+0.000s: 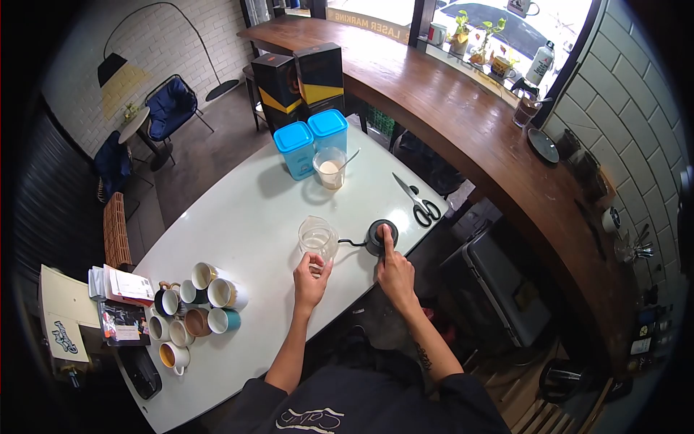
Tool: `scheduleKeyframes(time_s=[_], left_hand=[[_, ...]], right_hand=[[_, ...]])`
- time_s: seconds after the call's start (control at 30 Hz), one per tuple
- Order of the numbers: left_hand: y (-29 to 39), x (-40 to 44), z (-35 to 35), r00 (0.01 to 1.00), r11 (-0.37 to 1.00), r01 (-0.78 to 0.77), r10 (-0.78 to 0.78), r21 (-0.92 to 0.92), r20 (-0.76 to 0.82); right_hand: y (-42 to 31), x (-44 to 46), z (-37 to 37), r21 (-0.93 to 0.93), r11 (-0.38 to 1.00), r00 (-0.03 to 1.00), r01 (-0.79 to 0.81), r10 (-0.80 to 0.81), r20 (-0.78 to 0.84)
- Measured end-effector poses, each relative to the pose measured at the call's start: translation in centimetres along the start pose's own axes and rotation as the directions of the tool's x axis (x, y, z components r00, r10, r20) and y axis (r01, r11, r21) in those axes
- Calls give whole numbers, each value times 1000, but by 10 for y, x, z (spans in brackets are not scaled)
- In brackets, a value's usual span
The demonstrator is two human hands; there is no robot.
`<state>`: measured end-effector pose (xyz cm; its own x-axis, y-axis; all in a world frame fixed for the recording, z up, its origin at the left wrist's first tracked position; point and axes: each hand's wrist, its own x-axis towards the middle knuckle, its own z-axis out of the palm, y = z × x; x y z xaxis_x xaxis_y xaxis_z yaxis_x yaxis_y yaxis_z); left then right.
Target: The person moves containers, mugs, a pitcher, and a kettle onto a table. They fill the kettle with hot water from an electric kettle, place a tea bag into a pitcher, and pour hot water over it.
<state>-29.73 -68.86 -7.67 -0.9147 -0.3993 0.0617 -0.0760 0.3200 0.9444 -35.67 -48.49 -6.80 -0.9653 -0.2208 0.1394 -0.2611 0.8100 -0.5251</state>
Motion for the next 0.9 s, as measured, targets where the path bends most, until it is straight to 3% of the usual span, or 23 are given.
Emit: scheduleKeyframes(time_s=[0.23, 0.37, 0.4, 0.53, 0.63, 0.8, 0.9], left_hand=[[8, -5, 2, 997, 996, -73, 73, -53, -17], [17, -16, 18, 998, 973, -40, 49, -225, 31], [22, -19, 25, 996, 966, -37, 57, -256, 71], [33, -34, 62, 966, 928, 78, 19, -363, 258], [27, -45, 89, 941, 938, 47, 74, -344, 330], [20, -80, 139, 952, 947, -24, 119, -319, 283], [16, -102, 164, 867, 920, 87, 120, -383, 484]], right_hand=[[13, -6, -1, 155, 987, 998, 37, -29, -52], [24, -27, -15, 245, 969, 989, 11, 25, -143], [26, -34, -24, 267, 961, 975, 66, -5, -222], [37, -71, -63, 314, 947, 950, -70, 159, -267], [50, -108, -92, 327, 939, 894, -103, 232, -384], [69, -192, -138, 322, 873, 762, -365, 479, -436], [78, -247, -153, 307, 873, 624, -378, 485, -612]])
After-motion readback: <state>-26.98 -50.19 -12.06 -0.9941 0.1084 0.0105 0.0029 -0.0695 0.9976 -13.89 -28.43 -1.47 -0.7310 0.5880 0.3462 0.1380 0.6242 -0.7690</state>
